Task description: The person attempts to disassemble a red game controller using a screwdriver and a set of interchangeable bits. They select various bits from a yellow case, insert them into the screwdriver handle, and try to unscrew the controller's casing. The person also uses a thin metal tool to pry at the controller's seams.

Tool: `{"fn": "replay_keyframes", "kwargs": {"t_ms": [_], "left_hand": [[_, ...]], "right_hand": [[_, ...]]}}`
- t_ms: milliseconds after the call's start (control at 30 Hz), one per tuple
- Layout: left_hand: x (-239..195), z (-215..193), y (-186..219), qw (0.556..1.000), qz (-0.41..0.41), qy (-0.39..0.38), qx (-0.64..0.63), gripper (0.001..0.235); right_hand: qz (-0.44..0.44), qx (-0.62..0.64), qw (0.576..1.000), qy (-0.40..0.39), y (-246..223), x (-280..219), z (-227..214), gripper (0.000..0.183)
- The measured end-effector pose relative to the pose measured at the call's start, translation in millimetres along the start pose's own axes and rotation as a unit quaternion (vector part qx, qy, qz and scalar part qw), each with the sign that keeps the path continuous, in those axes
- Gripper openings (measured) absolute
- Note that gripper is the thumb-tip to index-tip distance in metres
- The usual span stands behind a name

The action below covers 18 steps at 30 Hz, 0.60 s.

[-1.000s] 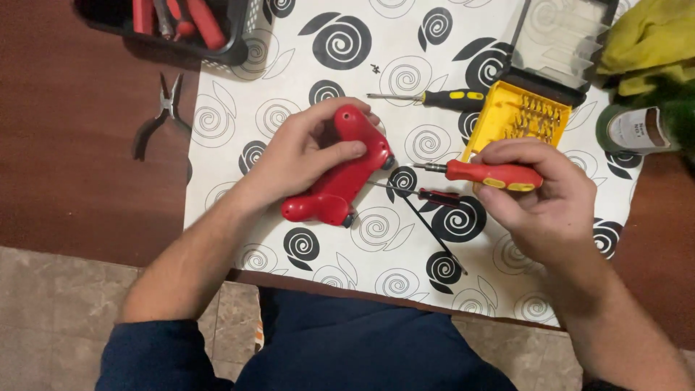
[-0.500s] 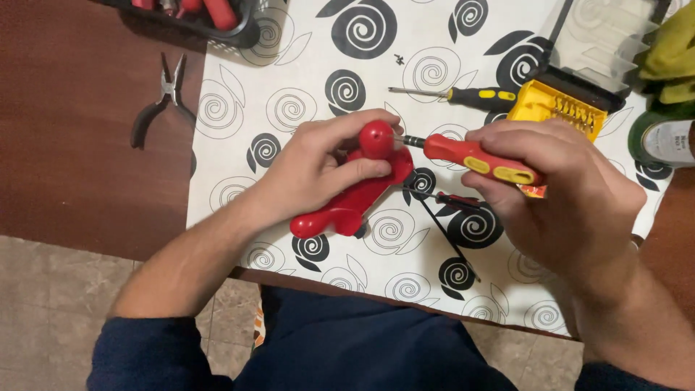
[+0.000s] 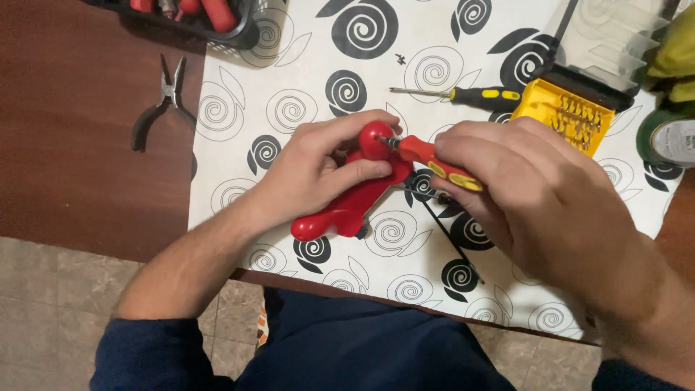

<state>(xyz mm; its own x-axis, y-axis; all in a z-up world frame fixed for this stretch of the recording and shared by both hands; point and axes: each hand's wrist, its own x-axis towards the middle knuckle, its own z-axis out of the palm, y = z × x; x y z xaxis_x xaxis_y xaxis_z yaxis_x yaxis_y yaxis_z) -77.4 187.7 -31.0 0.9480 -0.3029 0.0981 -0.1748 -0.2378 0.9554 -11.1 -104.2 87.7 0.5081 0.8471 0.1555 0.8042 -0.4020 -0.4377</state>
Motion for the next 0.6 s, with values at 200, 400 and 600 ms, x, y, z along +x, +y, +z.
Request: {"fn": "replay_keyframes", "kwargs": {"t_ms": [200,400,600], "left_hand": [[0,-1,4,1.000,-0.013,0.008,0.021,0.051],[2,-1,7,0.999,-0.012,0.005,0.034,0.050],[6,1,24,0.999,-0.041,0.001,-0.004,0.025]], "right_hand": [[-0.061,-0.050,0.996,-0.034,-8,11,-11,0.031],[-0.129,-0.111,0.985,-0.017,-15,18,-13,0.034],[-0.109,-0.188,0.976,-0.004,-23,31,-12,0.026]]}}
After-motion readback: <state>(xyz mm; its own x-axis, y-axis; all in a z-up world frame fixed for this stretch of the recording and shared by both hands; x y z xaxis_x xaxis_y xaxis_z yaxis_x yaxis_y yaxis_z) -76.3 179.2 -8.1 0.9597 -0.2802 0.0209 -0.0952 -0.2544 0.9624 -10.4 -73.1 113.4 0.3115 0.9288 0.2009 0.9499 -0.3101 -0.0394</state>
